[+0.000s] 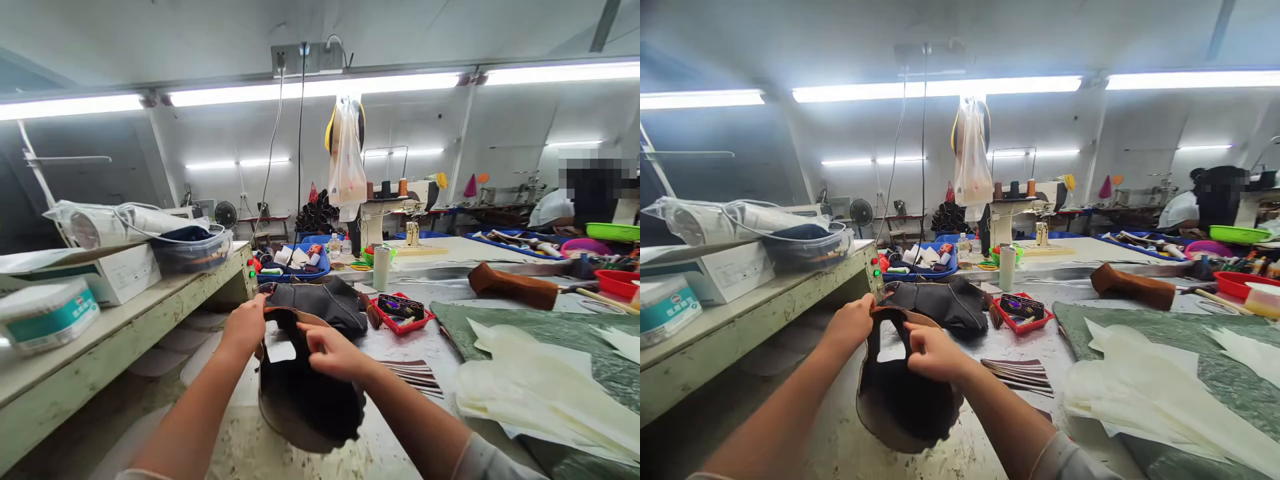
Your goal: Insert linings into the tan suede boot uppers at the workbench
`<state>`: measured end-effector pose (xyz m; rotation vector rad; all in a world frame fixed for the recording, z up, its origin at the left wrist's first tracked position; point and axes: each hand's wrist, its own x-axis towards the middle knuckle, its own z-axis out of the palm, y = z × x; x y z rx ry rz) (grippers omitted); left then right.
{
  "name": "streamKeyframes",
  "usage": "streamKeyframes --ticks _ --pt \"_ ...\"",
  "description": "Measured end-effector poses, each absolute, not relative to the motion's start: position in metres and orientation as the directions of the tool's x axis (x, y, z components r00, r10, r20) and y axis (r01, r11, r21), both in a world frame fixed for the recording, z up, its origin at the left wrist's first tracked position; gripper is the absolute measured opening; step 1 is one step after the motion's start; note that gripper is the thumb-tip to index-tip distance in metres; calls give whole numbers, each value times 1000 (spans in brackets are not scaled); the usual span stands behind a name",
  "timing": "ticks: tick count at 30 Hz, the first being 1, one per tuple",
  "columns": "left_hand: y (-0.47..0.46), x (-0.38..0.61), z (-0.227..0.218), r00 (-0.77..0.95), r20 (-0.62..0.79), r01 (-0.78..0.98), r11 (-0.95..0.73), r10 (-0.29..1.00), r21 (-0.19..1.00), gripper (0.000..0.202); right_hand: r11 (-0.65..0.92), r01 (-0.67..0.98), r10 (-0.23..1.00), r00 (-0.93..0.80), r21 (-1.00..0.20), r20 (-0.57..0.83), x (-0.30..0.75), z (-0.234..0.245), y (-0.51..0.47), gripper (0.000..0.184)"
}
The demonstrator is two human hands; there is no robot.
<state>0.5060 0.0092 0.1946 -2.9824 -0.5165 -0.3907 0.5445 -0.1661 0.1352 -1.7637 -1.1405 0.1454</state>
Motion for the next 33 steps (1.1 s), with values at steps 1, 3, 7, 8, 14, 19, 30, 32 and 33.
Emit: streamKeyframes --ticks 1,3,7,8,14,19,30,32,33 --pt "7 513 208 927 234 320 -944 294 -85 23 -65 537 694 630 -841 348 552 142 -162 20" --pt "3 525 227 953 168 279 -947 253 -160 15 -86 418 572 764 -904 299 563 152 -151 23" --pt "-5 540 249 976 76 218 -935 204 -280 12 -169 411 478 829 -896 291 569 157 -130 25" --pt "-6 542 252 978 62 207 -930 198 -304 12 -173 421 499 817 -890 289 569 157 -128 25" --pt "-15 546 254 991 -16 119 -916 136 -383 13 -335 499 614 759 -799 216 567 162 -134 19" --pt "-27 544 246 997 -40 43 -916 64 -399 14 -495 628 545 762 -600 348 560 165 -137 16" --pt "-31 531 250 978 -206 -67 -919 16 -388 8 -615 668 466 737 -419 490 561 156 -154 15" --pt "-32 530 251 971 -238 -87 -921 6 -379 11 -624 663 454 738 -413 500 560 156 -152 19" --pt "-33 530 250 969 -246 -92 -922 3 -376 12 -626 663 453 737 -410 501 560 157 -152 21"
